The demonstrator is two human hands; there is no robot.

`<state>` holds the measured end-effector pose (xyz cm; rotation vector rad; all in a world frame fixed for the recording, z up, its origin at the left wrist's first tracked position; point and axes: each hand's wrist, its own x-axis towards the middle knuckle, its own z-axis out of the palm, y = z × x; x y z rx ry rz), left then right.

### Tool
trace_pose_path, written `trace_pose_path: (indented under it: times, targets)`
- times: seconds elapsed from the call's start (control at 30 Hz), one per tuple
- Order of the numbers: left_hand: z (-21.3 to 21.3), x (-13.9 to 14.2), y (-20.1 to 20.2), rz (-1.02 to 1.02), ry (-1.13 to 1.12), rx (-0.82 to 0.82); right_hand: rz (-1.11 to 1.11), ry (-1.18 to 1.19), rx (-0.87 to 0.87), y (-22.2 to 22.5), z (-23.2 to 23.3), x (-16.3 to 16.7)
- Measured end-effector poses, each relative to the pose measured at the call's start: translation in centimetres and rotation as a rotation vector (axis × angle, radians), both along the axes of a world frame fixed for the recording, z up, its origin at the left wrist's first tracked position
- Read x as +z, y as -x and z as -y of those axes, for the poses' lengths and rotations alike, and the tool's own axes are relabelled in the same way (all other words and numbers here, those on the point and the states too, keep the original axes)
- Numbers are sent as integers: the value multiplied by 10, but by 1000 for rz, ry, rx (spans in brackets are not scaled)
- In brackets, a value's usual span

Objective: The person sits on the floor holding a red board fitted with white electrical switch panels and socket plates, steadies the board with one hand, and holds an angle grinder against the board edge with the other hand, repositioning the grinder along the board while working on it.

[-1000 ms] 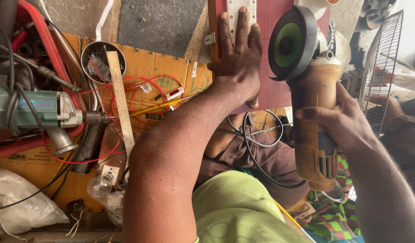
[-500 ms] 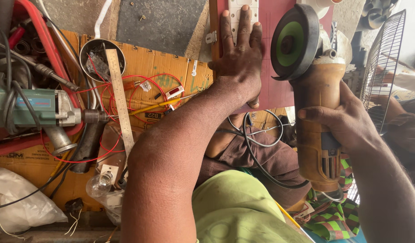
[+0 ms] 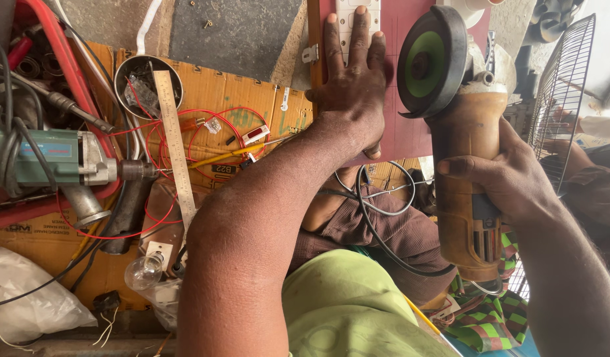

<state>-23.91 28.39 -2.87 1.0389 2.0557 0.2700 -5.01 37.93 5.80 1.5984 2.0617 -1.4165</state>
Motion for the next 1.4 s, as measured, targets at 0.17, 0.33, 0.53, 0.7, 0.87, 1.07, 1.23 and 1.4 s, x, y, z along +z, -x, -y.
trace_pose_path:
  times: [0.17,0.33,0.53,0.7,0.87,1.07,1.23,1.4]
  targets:
    - [-2,2,1,21,36,-15,44,-3,-28,3,4,5]
    - [0,2,0,-4,36,-41,37,-10,-17,6,7,11]
    - [0,2,-1,-15,27,-32,40,-2,-43,6,7,10]
    - [0,2,-1,2,34,-27,56,-18,-35,6,6,9]
    - [0,2,-1,-5,22,-13,88,-38,-17,5,5,8]
    - [-1,-7,-5,-1,-3,-2,75,-28,-8,4,3,6]
    - [-5,-27,-12,-58,-82,42,55,-14,-14,4,3,4]
    - [-7,-32,-13,-123,-141,80,57,-18,-9,4,4,5]
